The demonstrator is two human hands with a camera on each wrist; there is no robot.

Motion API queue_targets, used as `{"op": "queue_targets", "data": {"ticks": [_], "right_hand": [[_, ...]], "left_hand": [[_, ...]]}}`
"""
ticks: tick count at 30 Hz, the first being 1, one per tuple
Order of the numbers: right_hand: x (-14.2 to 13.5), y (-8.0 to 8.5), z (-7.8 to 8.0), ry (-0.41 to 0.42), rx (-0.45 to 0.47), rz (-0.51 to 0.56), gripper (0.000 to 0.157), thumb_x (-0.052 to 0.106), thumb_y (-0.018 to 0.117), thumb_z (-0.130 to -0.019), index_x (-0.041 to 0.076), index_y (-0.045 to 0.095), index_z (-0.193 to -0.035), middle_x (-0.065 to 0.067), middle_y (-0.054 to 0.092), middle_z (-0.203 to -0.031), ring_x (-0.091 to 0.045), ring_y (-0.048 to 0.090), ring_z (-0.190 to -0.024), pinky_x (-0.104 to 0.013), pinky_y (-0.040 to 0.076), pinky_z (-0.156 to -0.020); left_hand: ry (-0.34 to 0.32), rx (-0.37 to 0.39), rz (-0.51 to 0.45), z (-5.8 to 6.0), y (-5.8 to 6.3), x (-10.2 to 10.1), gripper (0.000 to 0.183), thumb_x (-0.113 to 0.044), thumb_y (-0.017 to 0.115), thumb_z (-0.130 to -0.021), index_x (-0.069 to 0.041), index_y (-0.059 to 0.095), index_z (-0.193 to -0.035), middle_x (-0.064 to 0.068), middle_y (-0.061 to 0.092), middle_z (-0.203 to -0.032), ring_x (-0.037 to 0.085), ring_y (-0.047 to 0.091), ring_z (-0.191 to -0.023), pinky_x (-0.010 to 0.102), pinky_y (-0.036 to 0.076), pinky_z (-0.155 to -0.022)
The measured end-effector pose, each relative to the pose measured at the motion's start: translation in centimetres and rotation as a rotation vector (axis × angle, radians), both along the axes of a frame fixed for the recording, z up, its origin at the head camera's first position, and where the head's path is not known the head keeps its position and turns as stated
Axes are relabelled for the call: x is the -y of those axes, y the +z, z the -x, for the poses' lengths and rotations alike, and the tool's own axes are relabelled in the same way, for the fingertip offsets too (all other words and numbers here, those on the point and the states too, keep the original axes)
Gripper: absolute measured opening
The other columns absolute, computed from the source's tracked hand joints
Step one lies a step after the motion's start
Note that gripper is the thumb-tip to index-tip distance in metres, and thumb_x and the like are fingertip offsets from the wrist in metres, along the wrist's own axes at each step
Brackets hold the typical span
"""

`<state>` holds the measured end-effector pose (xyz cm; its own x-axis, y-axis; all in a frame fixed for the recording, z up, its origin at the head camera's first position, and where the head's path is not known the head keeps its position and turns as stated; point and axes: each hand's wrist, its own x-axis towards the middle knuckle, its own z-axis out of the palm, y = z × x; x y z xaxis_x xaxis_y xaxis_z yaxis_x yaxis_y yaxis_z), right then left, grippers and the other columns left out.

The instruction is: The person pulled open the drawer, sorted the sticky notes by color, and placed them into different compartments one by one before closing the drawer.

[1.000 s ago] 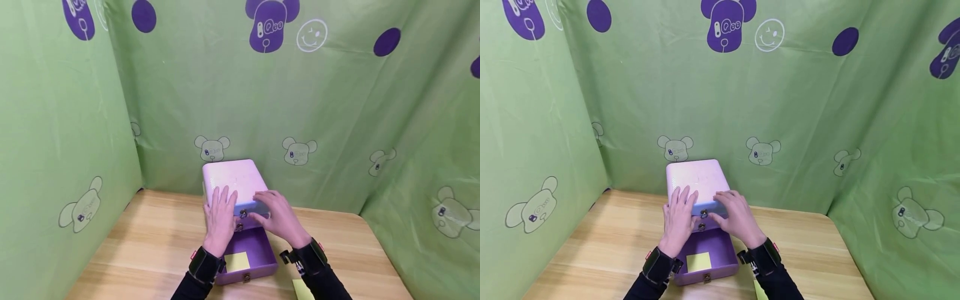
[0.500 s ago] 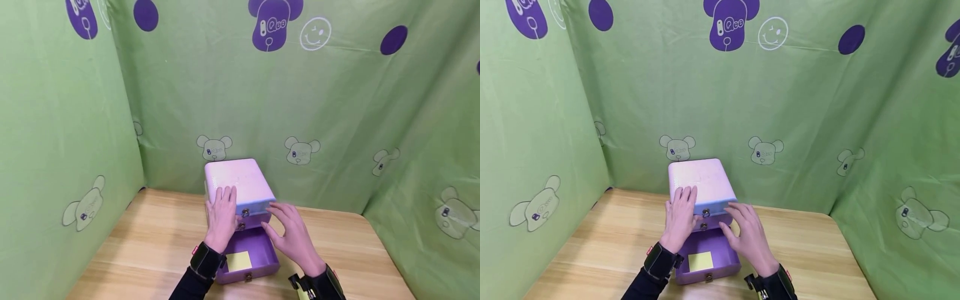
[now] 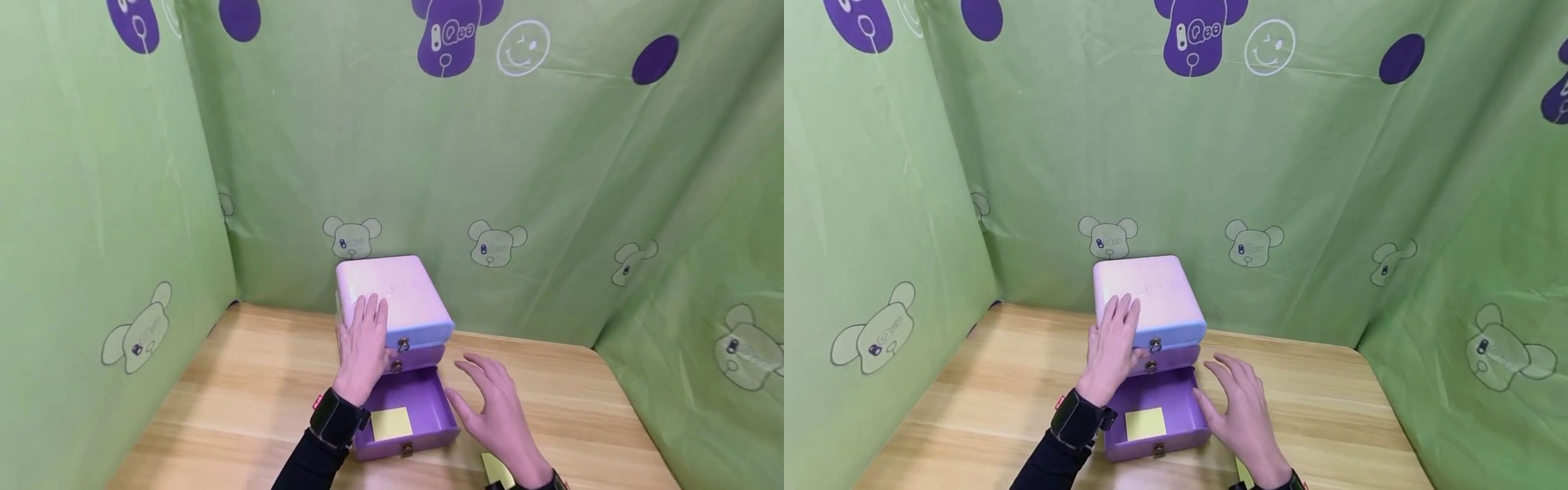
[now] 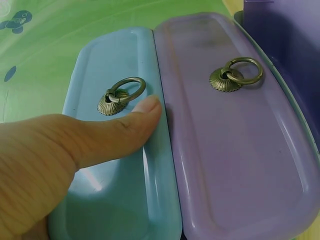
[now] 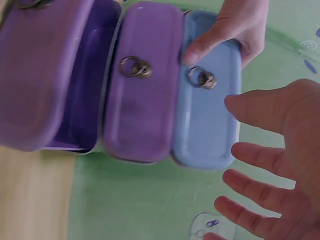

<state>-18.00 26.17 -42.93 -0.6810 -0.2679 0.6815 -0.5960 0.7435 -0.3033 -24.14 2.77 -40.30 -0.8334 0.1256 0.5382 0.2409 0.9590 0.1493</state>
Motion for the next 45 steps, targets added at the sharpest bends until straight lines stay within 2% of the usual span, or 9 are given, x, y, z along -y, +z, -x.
{"op": "queue_targets", "data": {"ticks": [4,12,16,21,26,35,45], "right_hand": [[-0.7,-1.1,-0.4,-0.038,0.023,0.015,0.054,0.014,0.084,-0.068,-0.002,0.067,-0.116,-0.026,0.064,-0.122,-0.039,0.053,-0.113,-0.06,0.042,-0.093],[-2.4,-3.3,-1.1,-0.122,0.098,-0.015,0.058,0.016,0.085,-0.068,-0.002,0.064,-0.12,-0.026,0.062,-0.124,-0.041,0.051,-0.115,-0.059,0.045,-0.093],[-3.3,-4.3,-1.5,-0.178,0.158,-0.044,0.06,0.019,0.085,-0.069,-0.002,0.063,-0.121,-0.029,0.06,-0.125,-0.044,0.05,-0.115,-0.063,0.045,-0.09],[-4.2,-5.5,-1.9,-0.219,0.255,-0.08,0.063,0.025,0.085,-0.071,-0.003,0.062,-0.122,-0.035,0.057,-0.127,-0.05,0.049,-0.114,-0.069,0.045,-0.086],[-5.0,-6.7,-2.0,-0.259,0.365,-0.134,0.07,0.034,0.083,-0.072,-0.006,0.059,-0.125,-0.037,0.055,-0.128,-0.055,0.049,-0.114,-0.071,0.045,-0.086],[-5.9,-7.9,-2.0,-0.327,0.669,-0.198,0.091,0.056,0.074,-0.075,-0.005,0.048,-0.137,-0.041,0.043,-0.138,-0.061,0.04,-0.121,-0.076,0.043,-0.088],[-6.5,-9.1,-2.3,-0.335,0.801,-0.199,0.102,0.064,0.074,-0.068,-0.004,0.045,-0.139,-0.043,0.041,-0.139,-0.062,0.041,-0.119,-0.077,0.044,-0.085]], "left_hand": [[-0.002,-0.015,0.012,0.1,0.1,0.1,0.104,-0.037,0.093,-0.052,-0.004,0.049,-0.14,0.015,0.051,-0.146,0.033,0.043,-0.134,0.066,0.052,-0.091],[0.007,-0.051,0.015,0.0,-0.1,0.2,0.103,-0.041,0.093,-0.049,-0.004,0.052,-0.136,0.014,0.054,-0.141,0.032,0.045,-0.13,0.062,0.058,-0.08],[-0.002,-0.063,0.007,0.1,-0.1,0.1,0.101,-0.038,0.094,-0.049,-0.004,0.053,-0.134,0.014,0.056,-0.138,0.032,0.047,-0.127,0.06,0.059,-0.078],[0.01,-0.055,0.015,0.2,-0.2,0.3,0.1,-0.036,0.094,-0.049,-0.005,0.053,-0.135,0.013,0.056,-0.139,0.031,0.047,-0.127,0.057,0.06,-0.075],[0.006,-0.055,0.012,0.2,-0.4,0.3,0.101,-0.04,0.092,-0.05,-0.005,0.052,-0.136,0.014,0.055,-0.141,0.032,0.046,-0.129,0.06,0.059,-0.08],[0.008,-0.06,0.023,0.3,-0.3,0.3,0.103,-0.043,0.092,-0.051,-0.007,0.051,-0.138,0.012,0.054,-0.142,0.032,0.046,-0.13,0.061,0.058,-0.081],[0.017,-0.056,0.04,0.1,-0.2,0.2,0.103,-0.045,0.092,-0.05,-0.007,0.052,-0.137,0.012,0.055,-0.141,0.031,0.047,-0.129,0.062,0.056,-0.084]]}}
